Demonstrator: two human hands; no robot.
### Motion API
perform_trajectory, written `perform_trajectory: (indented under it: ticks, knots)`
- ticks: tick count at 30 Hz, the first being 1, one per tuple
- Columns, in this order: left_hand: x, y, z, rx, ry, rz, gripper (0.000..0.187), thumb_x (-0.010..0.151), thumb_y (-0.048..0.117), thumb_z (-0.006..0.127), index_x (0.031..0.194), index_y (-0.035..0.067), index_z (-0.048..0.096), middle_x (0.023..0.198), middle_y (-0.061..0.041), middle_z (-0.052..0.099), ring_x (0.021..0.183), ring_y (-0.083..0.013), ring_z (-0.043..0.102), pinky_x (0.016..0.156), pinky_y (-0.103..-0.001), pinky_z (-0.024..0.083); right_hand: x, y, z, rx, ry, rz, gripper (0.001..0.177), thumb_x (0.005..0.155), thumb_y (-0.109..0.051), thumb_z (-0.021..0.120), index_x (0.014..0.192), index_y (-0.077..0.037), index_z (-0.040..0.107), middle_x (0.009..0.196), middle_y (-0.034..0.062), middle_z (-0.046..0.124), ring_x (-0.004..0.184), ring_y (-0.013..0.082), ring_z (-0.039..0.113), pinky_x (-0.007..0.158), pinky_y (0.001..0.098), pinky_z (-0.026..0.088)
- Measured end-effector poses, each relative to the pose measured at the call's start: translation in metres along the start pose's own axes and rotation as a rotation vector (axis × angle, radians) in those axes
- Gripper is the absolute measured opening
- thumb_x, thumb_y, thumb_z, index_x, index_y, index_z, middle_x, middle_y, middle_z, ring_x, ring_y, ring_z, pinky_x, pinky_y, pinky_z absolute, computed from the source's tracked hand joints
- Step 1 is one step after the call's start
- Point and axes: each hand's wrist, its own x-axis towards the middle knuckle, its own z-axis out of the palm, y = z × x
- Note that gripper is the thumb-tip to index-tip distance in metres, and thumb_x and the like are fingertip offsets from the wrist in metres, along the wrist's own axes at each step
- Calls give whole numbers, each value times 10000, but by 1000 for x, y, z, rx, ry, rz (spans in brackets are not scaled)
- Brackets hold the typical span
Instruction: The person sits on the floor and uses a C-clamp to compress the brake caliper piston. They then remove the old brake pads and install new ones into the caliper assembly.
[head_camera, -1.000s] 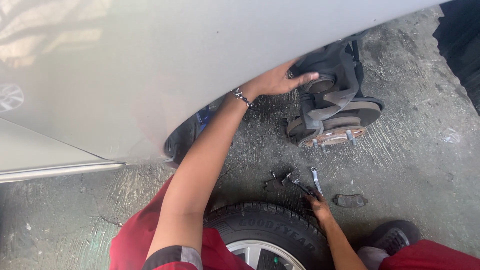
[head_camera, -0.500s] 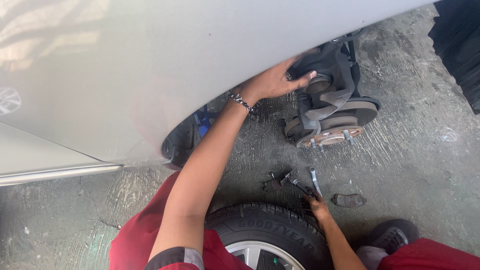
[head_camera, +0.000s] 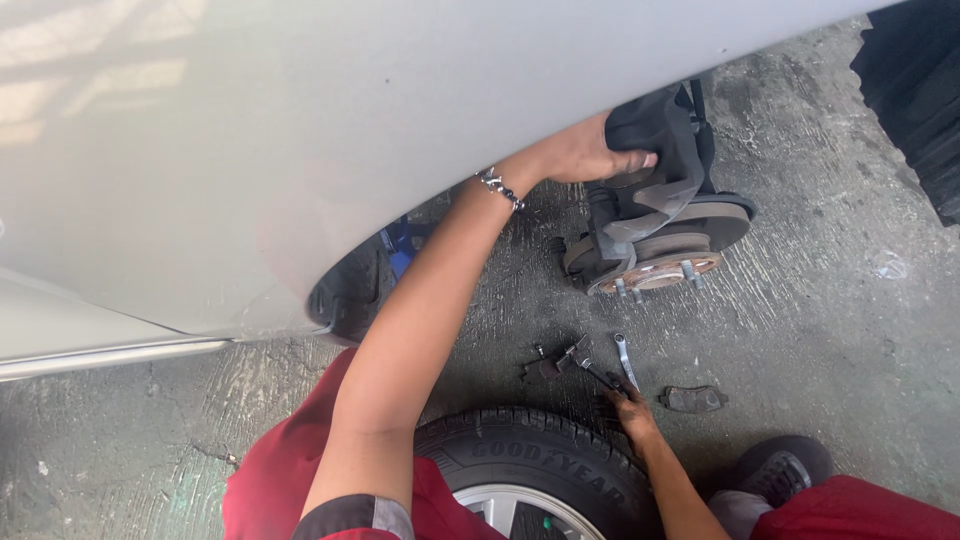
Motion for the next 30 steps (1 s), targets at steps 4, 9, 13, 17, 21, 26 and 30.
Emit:
perform_trajectory:
  ticks: [4, 9, 13, 17, 21, 26, 30]
  knots:
    - [16, -11, 10, 23, -69, -58, 1023, 838, 830, 607, 1480, 52, 442, 1432, -332, 484, 1357, -503, 439, 1118, -573, 360, -8, -5, 1, 14, -21, 6, 549, 951, -191, 614, 1494, -156, 544, 1218, 118, 744, 1042, 230, 705, 881, 352, 555]
    - [16, -16, 7, 1, -14, -47, 938, 762, 871, 560, 1374, 163, 608, 1351, -225, 617, 1295, -484, 529, 1032, -653, 428, 6, 7, -2, 66, -32, 12, 542, 950, -188, 607, 1487, -157, 540, 1191, 139, 740, 998, 252, 716, 837, 385, 567]
    - [8, -27, 24, -5, 117, 85, 1009, 736, 905, 600, 1331, 90, 633, 1315, -289, 616, 1239, -548, 530, 949, -698, 438, 1, -2, -1, 39, -11, 20, 539, 953, -180, 610, 1485, -151, 531, 1208, 102, 744, 1008, 236, 720, 840, 378, 565]
    - [-2, -19, 19, 65, 112, 51, 975, 788, 905, 565, 1322, 96, 656, 1240, -286, 660, 1203, -532, 576, 951, -687, 459, -9, -11, 2, 14, 10, 51, 553, 960, -195, 617, 1502, -168, 512, 1189, 120, 742, 1001, 243, 713, 843, 384, 563]
    - [2, -21, 26, 56, 54, -12, 903, 821, 880, 526, 1288, 123, 680, 1175, -237, 704, 1193, -482, 615, 961, -649, 477, -2, -4, 0, 24, 7, 36, 557, 950, -189, 618, 1497, -155, 524, 1188, 115, 739, 999, 244, 710, 846, 393, 567]
    - [-4, -22, 27, 157, 241, 183, 767, 950, 727, 502, 1261, 46, 675, 1136, -233, 713, 1071, -442, 657, 920, -570, 503, 3, -1, -1, 16, 7, 13, 572, 948, -188, 614, 1507, -142, 505, 1198, 112, 737, 1016, 237, 705, 865, 376, 552]
    - [-13, -14, 23, 349, 229, 248, 674, 1082, 568, 427, 1275, -47, 623, 1142, -248, 694, 1045, -371, 674, 934, -473, 521, 2, 2, -1, 4, 0, -13, 567, 943, -177, 618, 1500, -114, 525, 1220, 114, 742, 1030, 233, 712, 887, 363, 553]
